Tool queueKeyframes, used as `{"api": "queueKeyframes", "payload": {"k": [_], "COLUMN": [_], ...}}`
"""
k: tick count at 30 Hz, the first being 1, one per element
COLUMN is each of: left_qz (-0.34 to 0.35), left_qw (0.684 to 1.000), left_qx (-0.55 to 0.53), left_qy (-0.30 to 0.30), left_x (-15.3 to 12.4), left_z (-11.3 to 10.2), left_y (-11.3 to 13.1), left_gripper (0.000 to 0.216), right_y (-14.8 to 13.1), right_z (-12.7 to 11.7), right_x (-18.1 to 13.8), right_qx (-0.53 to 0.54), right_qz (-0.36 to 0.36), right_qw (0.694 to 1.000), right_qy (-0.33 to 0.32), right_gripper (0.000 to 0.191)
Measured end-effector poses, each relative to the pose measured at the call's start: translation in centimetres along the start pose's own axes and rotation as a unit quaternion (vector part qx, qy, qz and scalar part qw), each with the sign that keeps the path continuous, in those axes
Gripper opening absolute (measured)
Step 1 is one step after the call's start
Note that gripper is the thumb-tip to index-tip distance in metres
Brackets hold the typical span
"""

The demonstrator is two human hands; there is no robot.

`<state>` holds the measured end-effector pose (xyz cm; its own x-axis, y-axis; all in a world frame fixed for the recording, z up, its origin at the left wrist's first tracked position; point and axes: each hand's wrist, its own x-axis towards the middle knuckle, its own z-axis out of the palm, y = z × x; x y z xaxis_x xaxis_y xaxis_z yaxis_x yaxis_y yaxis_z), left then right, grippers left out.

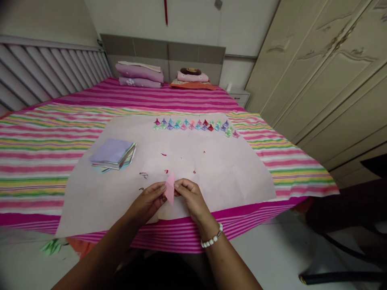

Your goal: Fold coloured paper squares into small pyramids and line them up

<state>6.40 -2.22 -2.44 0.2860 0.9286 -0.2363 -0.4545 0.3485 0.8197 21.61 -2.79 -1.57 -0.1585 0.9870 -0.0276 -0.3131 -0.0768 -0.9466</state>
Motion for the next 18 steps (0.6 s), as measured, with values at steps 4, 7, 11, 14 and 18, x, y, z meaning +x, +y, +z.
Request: {"api": "queueKeyframes", "payload": {"k": [4,7,11,14,18], "left_qz": [0.008,0.017,0.014,0.018,0.010], "left_qw": [1.000,0.999,0.998,0.997,0.996], "left_qx": [-0.004,0.005,0.019,0.045,0.075], "left_qy": [0.026,0.046,0.057,0.056,0.050], "left_x": [-0.14,-0.14,-0.09,-0.20,-0.37], "left_z": [0.25,0.34,0.10,-0.14,-0.25], "left_y": [0.16,0.25,0.14,0.08,0.09], "left_gripper": [0.027,0.030,0.032,0.032,0.033], "right_y": [-0.12,-0.14,-0.10,-0.05,0.16], "right_z": [-0.10,-0.25,-0.45,-0.57,-0.69], "right_x": [0.04,0.08,0.22,0.39,0.57], "right_qx": [0.007,0.019,0.024,0.020,0.007], "right_qz": [0.007,0.016,0.029,0.039,0.046], "right_qw": [1.000,1.000,0.999,0.999,0.998], "right_qy": [0.003,0.001,0.001,0.008,0.036], "right_gripper": [0.015,0.010,0.007,0.005,0.005]}}
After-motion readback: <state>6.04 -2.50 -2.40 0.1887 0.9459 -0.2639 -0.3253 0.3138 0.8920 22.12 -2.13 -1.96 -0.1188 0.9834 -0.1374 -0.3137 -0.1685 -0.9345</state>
